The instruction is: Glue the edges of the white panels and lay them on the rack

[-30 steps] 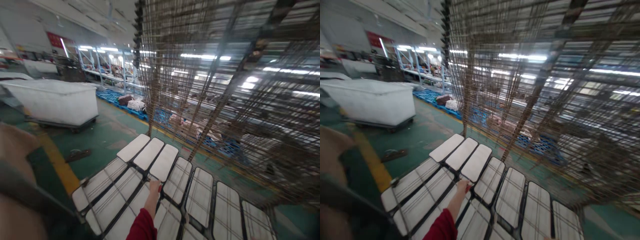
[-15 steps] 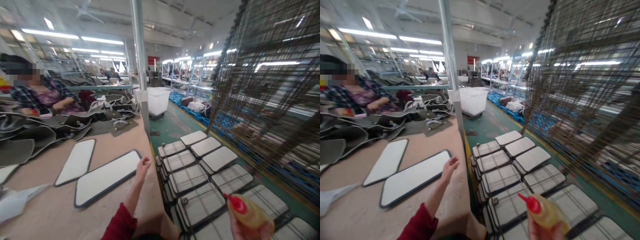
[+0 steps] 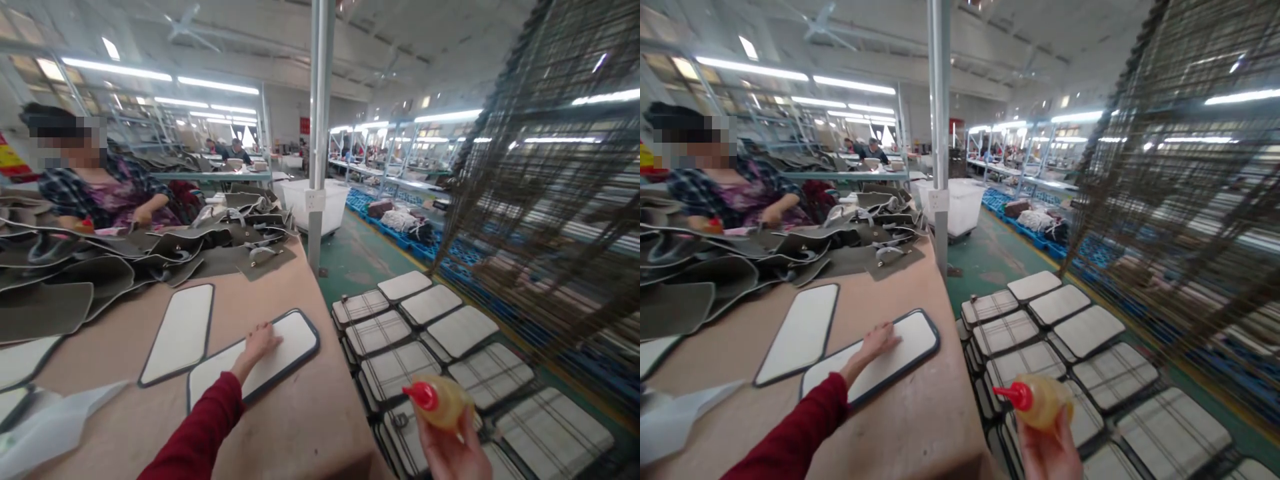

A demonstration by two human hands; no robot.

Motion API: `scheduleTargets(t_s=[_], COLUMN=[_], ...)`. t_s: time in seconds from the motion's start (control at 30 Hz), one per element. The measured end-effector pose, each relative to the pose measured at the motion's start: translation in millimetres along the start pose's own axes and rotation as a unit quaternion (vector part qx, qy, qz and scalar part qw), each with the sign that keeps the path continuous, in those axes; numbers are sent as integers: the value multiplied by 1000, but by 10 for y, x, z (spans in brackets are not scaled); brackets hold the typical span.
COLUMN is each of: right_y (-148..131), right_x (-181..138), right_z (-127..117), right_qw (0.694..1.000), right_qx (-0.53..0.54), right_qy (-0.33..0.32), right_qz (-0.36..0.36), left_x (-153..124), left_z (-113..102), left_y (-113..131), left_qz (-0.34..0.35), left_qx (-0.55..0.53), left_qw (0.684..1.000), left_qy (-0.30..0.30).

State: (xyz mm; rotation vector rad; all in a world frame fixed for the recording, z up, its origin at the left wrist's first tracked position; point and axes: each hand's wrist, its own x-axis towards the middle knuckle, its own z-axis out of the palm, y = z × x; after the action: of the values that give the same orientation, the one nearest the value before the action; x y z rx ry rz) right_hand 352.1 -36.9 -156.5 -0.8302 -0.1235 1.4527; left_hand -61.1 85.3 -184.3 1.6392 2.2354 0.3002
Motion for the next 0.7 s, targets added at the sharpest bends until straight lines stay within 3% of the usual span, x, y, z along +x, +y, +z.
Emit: scheduleTargets(t_s=[0.13, 0.3, 0.43, 0.6, 0.7], right_y=[260, 554, 659, 697, 665], right_x=[-57, -69, -21, 2, -19], right_z=[343, 792, 1112, 1253, 1257], right_qw=[1000, 997, 994, 989, 985], right_qx=[-4, -17, 4, -13, -7], right_qy=[-9, 16, 14, 4, -2], right_qz=[10, -78, -104, -148, -175], left_x=[73, 259, 369, 385, 380], left_z=[-16, -42, -35, -83, -177], left_y=[-98, -144, -155, -186, -163], left_qz=[29, 47, 64, 119, 110], left_qx=[41, 52, 44, -52, -161], left_qw=[998, 996, 996, 991, 980], left_qy=[-29, -46, -42, -46, -36])
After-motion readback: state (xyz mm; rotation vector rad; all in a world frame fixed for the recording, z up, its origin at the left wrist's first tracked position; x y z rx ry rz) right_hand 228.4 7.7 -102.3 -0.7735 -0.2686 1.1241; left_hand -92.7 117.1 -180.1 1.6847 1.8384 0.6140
